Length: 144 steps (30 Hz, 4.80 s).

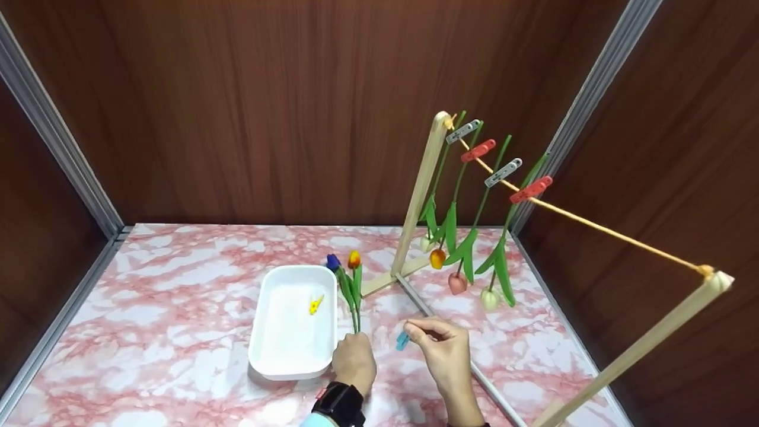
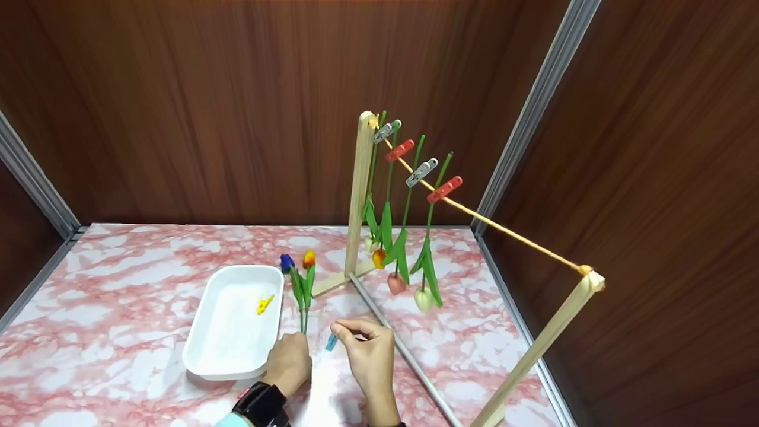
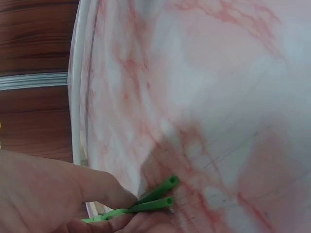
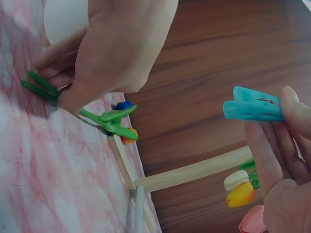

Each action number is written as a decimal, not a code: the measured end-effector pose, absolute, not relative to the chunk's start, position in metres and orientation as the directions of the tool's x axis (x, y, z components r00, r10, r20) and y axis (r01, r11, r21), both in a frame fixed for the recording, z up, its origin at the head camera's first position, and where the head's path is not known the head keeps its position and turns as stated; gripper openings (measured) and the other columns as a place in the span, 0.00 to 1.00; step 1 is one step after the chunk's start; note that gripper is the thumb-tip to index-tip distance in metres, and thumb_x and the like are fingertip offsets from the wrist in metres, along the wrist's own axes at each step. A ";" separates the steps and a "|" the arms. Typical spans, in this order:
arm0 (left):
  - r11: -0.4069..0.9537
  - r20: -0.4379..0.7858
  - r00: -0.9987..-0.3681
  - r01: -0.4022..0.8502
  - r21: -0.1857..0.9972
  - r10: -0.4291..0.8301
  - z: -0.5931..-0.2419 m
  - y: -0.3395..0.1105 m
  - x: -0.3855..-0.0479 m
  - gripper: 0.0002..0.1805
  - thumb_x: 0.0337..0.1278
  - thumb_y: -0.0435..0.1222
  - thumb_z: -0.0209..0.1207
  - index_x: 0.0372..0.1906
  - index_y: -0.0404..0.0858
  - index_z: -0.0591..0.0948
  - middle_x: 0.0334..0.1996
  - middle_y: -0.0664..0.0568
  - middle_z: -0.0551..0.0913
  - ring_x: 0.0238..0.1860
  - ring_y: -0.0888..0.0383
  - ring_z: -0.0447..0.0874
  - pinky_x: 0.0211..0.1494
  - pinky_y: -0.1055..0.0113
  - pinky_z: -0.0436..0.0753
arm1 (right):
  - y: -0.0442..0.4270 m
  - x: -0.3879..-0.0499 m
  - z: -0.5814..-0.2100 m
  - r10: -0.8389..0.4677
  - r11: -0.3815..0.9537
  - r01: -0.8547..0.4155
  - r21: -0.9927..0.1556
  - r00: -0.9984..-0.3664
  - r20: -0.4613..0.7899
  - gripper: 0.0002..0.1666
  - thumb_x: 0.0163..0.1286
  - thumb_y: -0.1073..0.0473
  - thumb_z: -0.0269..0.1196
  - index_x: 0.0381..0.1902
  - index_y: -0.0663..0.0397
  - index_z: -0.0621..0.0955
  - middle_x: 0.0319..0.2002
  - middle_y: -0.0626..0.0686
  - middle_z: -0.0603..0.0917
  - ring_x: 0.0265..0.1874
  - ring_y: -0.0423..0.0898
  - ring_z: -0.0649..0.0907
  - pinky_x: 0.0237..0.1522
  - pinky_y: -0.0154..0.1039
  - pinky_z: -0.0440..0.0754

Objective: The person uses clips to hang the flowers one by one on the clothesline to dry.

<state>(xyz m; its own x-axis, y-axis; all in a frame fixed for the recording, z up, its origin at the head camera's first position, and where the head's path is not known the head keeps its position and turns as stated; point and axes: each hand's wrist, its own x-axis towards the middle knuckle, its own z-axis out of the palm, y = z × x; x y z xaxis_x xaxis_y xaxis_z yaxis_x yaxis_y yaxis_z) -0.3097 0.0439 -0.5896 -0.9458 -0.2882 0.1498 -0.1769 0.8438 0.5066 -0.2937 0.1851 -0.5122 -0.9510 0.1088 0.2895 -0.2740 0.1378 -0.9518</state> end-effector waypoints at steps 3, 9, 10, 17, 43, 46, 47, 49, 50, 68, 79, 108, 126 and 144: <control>0.833 0.151 -0.944 -0.175 0.524 -0.293 -0.578 0.044 -0.307 0.10 0.64 0.22 0.58 0.30 0.28 0.88 0.31 0.34 0.91 0.33 0.37 0.93 0.35 0.46 0.92 | 0.186 -0.293 -0.512 0.108 0.148 -0.256 -0.955 -0.956 0.273 0.03 0.62 0.69 0.78 0.35 0.61 0.94 0.31 0.51 0.95 0.32 0.37 0.91 0.38 0.31 0.90; 0.827 0.299 -0.901 -0.105 0.552 -0.314 -0.535 0.038 -0.298 0.10 0.64 0.22 0.60 0.27 0.28 0.86 0.29 0.33 0.91 0.30 0.36 0.93 0.32 0.45 0.90 | 0.189 -0.291 -0.509 0.130 0.132 -0.239 -0.962 -0.958 0.256 0.04 0.62 0.71 0.78 0.35 0.63 0.94 0.32 0.52 0.95 0.32 0.38 0.91 0.39 0.33 0.92; 0.832 0.343 -0.884 -0.087 0.548 -0.318 -0.528 0.036 -0.298 0.09 0.63 0.22 0.61 0.27 0.28 0.86 0.28 0.33 0.91 0.29 0.36 0.93 0.31 0.45 0.90 | 0.190 -0.291 -0.509 0.133 0.130 -0.239 -0.962 -0.957 0.256 0.04 0.62 0.71 0.78 0.36 0.63 0.94 0.32 0.52 0.95 0.32 0.38 0.91 0.39 0.33 0.92; 0.807 0.584 -0.747 0.110 0.580 -0.318 -0.484 0.014 -0.306 0.03 0.60 0.26 0.69 0.31 0.30 0.89 0.26 0.38 0.90 0.26 0.41 0.92 0.29 0.50 0.90 | 0.192 -0.287 -0.509 0.133 0.134 -0.232 -0.963 -0.959 0.250 0.05 0.62 0.71 0.78 0.37 0.63 0.94 0.31 0.44 0.94 0.32 0.38 0.91 0.39 0.31 0.92; 0.292 0.527 -0.803 0.452 0.843 -0.278 -0.444 0.006 -0.308 0.03 0.67 0.29 0.71 0.42 0.35 0.92 0.38 0.45 0.95 0.40 0.52 0.97 0.48 0.67 0.94 | 0.199 -0.284 -0.497 0.146 0.158 -0.294 -0.943 -0.937 0.317 0.06 0.63 0.71 0.77 0.39 0.63 0.94 0.33 0.48 0.95 0.30 0.37 0.91 0.35 0.30 0.90; 0.276 0.509 -0.816 0.440 0.854 -0.275 -0.458 0.011 -0.311 0.05 0.65 0.28 0.71 0.43 0.35 0.92 0.39 0.44 0.95 0.41 0.51 0.96 0.48 0.67 0.94 | 0.198 -0.284 -0.496 0.143 0.152 -0.291 -0.945 -0.939 0.313 0.06 0.65 0.71 0.76 0.40 0.65 0.93 0.34 0.52 0.95 0.31 0.36 0.92 0.36 0.30 0.91; 0.273 0.500 -0.822 0.432 0.860 -0.272 -0.464 0.013 -0.313 0.05 0.65 0.27 0.72 0.44 0.35 0.92 0.39 0.44 0.95 0.41 0.51 0.96 0.48 0.67 0.94 | 0.198 -0.283 -0.496 0.142 0.147 -0.289 -0.946 -0.940 0.309 0.06 0.65 0.71 0.76 0.40 0.66 0.93 0.34 0.51 0.94 0.31 0.36 0.92 0.37 0.30 0.91; 0.272 0.473 -0.839 0.406 0.873 -0.269 -0.477 0.016 -0.315 0.06 0.64 0.27 0.72 0.44 0.35 0.93 0.39 0.43 0.96 0.40 0.51 0.97 0.46 0.68 0.94 | 0.198 -0.282 -0.495 0.142 0.138 -0.291 -0.947 -0.940 0.310 0.07 0.65 0.72 0.76 0.41 0.68 0.93 0.34 0.52 0.94 0.31 0.36 0.92 0.38 0.30 0.92; 0.270 0.456 -0.849 0.388 0.881 -0.267 -0.483 0.017 -0.315 0.06 0.64 0.27 0.72 0.44 0.35 0.93 0.39 0.43 0.96 0.39 0.51 0.97 0.46 0.68 0.93 | 0.198 -0.282 -0.494 0.142 0.135 -0.294 -0.946 -0.939 0.312 0.07 0.65 0.71 0.76 0.41 0.68 0.93 0.34 0.52 0.94 0.32 0.36 0.92 0.38 0.30 0.92; 0.110 0.417 -0.874 0.402 0.909 -0.250 -0.456 0.026 -0.317 0.08 0.64 0.28 0.73 0.47 0.32 0.93 0.41 0.39 0.95 0.43 0.47 0.97 0.49 0.68 0.94 | 0.206 -0.288 -0.447 0.171 0.202 -0.505 -0.839 -0.825 0.538 0.05 0.61 0.74 0.78 0.36 0.68 0.93 0.33 0.43 0.94 0.34 0.33 0.90 0.37 0.28 0.90; 0.031 0.504 -0.862 0.503 0.864 -0.053 -0.407 0.065 -0.308 0.12 0.66 0.29 0.71 0.53 0.34 0.91 0.50 0.39 0.94 0.47 0.47 0.97 0.51 0.73 0.92 | 0.228 -0.278 -0.383 0.315 0.310 -0.686 -0.659 -0.580 0.751 0.04 0.61 0.78 0.75 0.34 0.70 0.92 0.32 0.42 0.94 0.33 0.34 0.90 0.41 0.27 0.90; 0.032 0.482 -0.864 0.491 0.871 0.146 -0.347 0.156 -0.331 0.10 0.66 0.32 0.73 0.50 0.37 0.94 0.45 0.49 0.97 0.43 0.66 0.93 0.48 0.80 0.88 | 0.256 -0.296 -0.235 0.532 0.594 -0.475 -0.650 -0.375 0.760 0.07 0.69 0.60 0.78 0.41 0.58 0.95 0.29 0.22 0.82 0.30 0.27 0.84 0.38 0.25 0.81; 0.063 0.506 -0.844 0.523 0.850 0.179 -0.349 0.165 -0.337 0.08 0.64 0.30 0.74 0.47 0.37 0.93 0.42 0.48 0.97 0.42 0.66 0.93 0.47 0.81 0.87 | 0.267 -0.294 -0.224 0.420 0.698 -0.096 -0.710 -0.748 0.514 0.18 0.77 0.52 0.70 0.58 0.54 0.90 0.51 0.57 0.94 0.42 0.37 0.89 0.36 0.20 0.77; 0.060 0.488 -0.865 0.496 0.866 0.120 -0.349 0.170 -0.340 0.08 0.64 0.31 0.74 0.47 0.39 0.94 0.42 0.51 0.97 0.40 0.68 0.91 0.45 0.81 0.85 | 0.269 -0.294 -0.218 0.468 0.674 -0.202 -0.711 -0.628 0.622 0.10 0.68 0.55 0.78 0.43 0.54 0.95 0.38 0.56 0.95 0.25 0.21 0.82 0.33 0.21 0.80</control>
